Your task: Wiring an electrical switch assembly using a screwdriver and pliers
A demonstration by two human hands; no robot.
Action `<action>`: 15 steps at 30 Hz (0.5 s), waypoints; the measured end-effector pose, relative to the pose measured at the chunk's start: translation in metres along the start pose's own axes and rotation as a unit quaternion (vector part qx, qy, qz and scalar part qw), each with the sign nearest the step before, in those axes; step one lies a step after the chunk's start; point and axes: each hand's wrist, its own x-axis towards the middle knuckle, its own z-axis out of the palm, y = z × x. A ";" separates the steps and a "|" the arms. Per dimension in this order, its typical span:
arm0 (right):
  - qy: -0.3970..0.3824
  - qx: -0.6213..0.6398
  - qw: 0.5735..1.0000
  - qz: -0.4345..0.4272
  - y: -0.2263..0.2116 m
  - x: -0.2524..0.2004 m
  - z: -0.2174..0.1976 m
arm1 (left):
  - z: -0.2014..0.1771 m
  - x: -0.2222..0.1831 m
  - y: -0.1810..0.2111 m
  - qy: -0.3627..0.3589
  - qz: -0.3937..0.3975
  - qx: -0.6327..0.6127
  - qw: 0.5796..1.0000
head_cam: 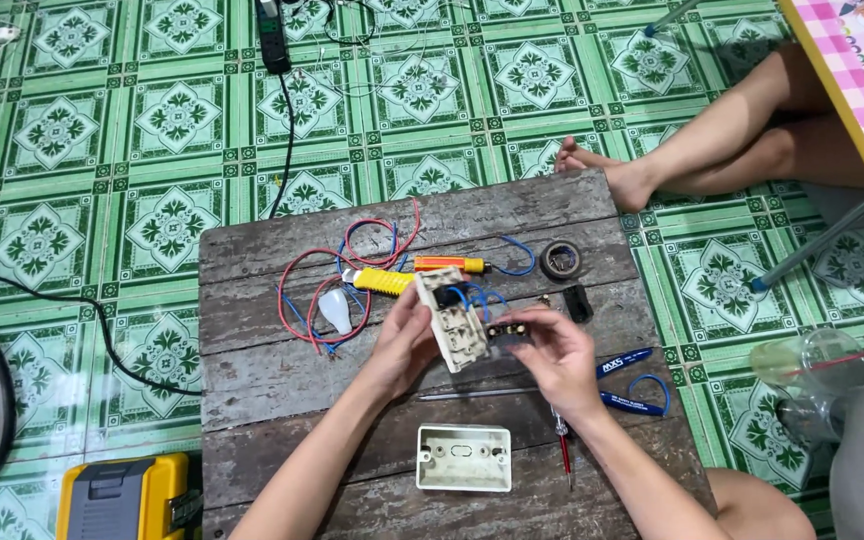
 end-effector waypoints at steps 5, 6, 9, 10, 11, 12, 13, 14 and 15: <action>0.031 -0.058 0.997 -0.043 -0.001 -0.006 0.018 | -0.014 0.003 -0.027 -0.015 -0.016 0.044 0.999; 0.048 -0.089 0.993 -0.065 -0.005 -0.005 0.024 | -0.012 0.003 -0.027 -0.016 -0.011 0.042 0.999; 0.048 -0.176 0.975 -0.125 -0.010 -0.002 0.025 | 0.005 -0.003 -0.013 -0.015 -0.005 0.062 0.998; 0.050 -0.176 0.975 -0.125 -0.012 -0.001 0.027 | 0.018 -0.007 -0.002 -0.016 -0.006 0.062 0.998; 0.050 -0.204 0.967 -0.141 -0.015 0.000 0.029 | 0.030 -0.011 0.009 -0.038 0.009 0.071 0.997; 0.050 -0.232 0.959 -0.157 -0.017 0.001 0.031 | 0.043 -0.015 0.020 -0.058 0.024 0.080 0.995; 0.051 -0.232 0.959 -0.157 -0.018 -0.001 0.033 | 0.038 -0.015 0.017 -0.059 0.023 0.080 0.995; 0.065 -0.250 0.952 -0.167 -0.019 -0.001 0.034 | 0.034 -0.014 0.015 -0.075 0.033 0.098 0.992; 0.078 -0.269 0.944 -0.176 -0.020 -0.002 0.036 | 0.029 -0.014 0.012 -0.091 0.042 0.115 0.988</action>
